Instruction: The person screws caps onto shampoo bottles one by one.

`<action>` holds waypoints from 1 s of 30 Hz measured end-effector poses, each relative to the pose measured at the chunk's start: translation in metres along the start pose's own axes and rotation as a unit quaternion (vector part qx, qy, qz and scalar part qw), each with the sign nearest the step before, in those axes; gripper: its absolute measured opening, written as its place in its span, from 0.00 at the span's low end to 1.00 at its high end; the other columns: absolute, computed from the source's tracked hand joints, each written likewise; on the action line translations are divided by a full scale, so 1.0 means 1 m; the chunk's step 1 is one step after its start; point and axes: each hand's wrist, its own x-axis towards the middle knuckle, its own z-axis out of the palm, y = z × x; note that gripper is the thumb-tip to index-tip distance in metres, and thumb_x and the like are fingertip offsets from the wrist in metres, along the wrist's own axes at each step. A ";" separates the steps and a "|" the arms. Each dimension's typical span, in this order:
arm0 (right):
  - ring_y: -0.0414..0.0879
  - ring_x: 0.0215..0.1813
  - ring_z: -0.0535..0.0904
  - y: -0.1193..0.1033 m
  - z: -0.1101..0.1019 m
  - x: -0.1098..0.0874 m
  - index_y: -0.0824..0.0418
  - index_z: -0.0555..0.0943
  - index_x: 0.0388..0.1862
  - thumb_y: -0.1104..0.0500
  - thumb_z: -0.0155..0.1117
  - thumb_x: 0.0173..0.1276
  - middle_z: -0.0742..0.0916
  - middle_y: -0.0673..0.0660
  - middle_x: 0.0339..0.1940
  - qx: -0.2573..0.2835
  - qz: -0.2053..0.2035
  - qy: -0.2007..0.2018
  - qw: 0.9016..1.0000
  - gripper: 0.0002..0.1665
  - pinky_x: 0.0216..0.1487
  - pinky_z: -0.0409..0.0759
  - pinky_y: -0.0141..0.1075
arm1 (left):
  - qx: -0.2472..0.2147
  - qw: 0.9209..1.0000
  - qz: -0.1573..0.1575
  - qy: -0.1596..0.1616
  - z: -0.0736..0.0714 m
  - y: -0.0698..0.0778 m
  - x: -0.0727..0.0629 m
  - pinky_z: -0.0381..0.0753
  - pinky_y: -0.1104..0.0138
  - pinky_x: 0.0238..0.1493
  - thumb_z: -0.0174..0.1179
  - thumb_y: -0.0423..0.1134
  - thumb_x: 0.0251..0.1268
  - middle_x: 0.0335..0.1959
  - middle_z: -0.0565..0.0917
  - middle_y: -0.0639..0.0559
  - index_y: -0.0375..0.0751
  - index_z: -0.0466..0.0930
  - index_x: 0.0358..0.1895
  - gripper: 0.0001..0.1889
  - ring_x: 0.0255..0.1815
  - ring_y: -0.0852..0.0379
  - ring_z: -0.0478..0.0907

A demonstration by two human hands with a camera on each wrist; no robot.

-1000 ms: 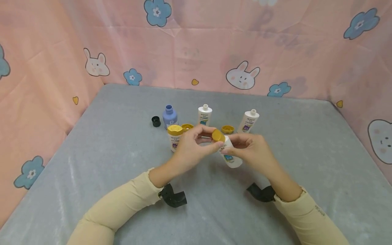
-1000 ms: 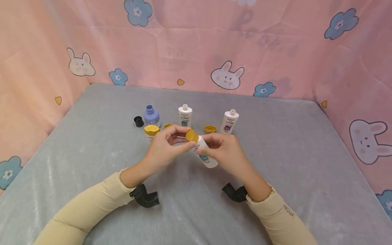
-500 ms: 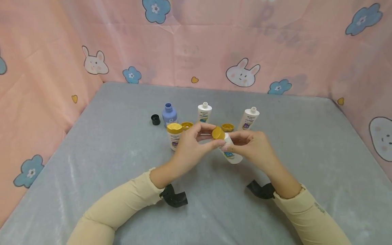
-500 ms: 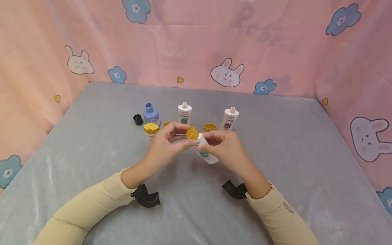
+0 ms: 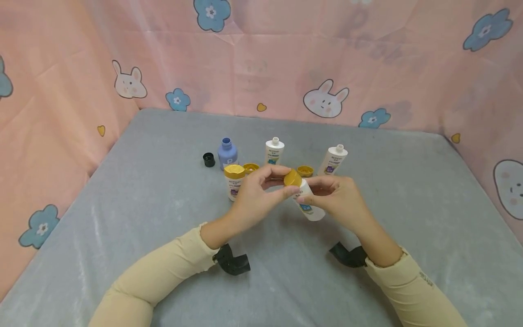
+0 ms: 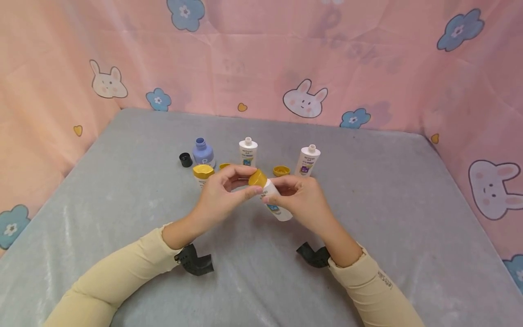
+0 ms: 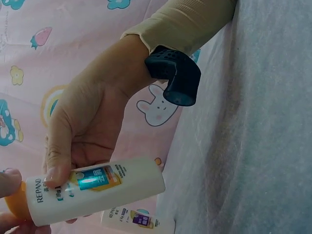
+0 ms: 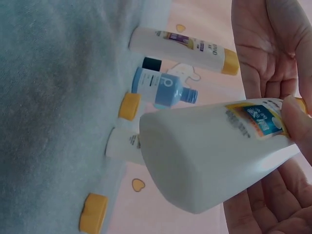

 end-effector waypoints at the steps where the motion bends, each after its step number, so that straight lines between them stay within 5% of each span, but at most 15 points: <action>1: 0.39 0.42 0.87 0.000 0.000 0.000 0.61 0.88 0.48 0.52 0.78 0.58 0.90 0.58 0.45 -0.001 -0.002 -0.001 1.000 0.22 0.44 0.85 0.34 | -0.002 1.000 -0.003 -0.003 0.000 0.000 0.000 0.82 0.70 0.58 0.69 0.30 0.61 0.52 0.83 0.40 0.31 0.79 0.51 0.16 0.54 0.49 0.83; 16: 0.43 0.41 0.86 0.002 -0.009 0.002 0.64 0.87 0.48 0.55 0.78 0.57 0.90 0.59 0.43 0.016 0.009 -0.036 0.999 0.22 0.43 0.85 0.36 | 0.001 0.999 0.018 -0.050 -0.004 0.002 0.001 0.80 0.67 0.62 0.66 0.28 0.63 0.55 0.82 0.38 0.29 0.78 0.55 0.18 0.56 0.47 0.82; 25: 0.38 0.42 0.87 -0.002 -0.011 -0.002 0.63 0.87 0.50 0.53 0.78 0.58 0.91 0.57 0.44 0.027 0.013 -0.029 0.999 0.23 0.44 0.85 0.34 | -0.021 0.998 -0.046 -0.044 -0.005 0.004 0.003 0.82 0.68 0.59 0.66 0.31 0.64 0.57 0.82 0.43 0.35 0.78 0.59 0.20 0.56 0.51 0.82; 30: 0.39 0.42 0.87 -0.002 -0.010 -0.002 0.62 0.87 0.49 0.52 0.78 0.57 0.91 0.57 0.44 0.014 0.019 -0.020 1.000 0.23 0.43 0.85 0.33 | 0.006 0.998 -0.044 -0.032 -0.004 0.003 0.002 0.84 0.65 0.57 0.67 0.33 0.63 0.55 0.83 0.43 0.35 0.78 0.57 0.19 0.54 0.51 0.83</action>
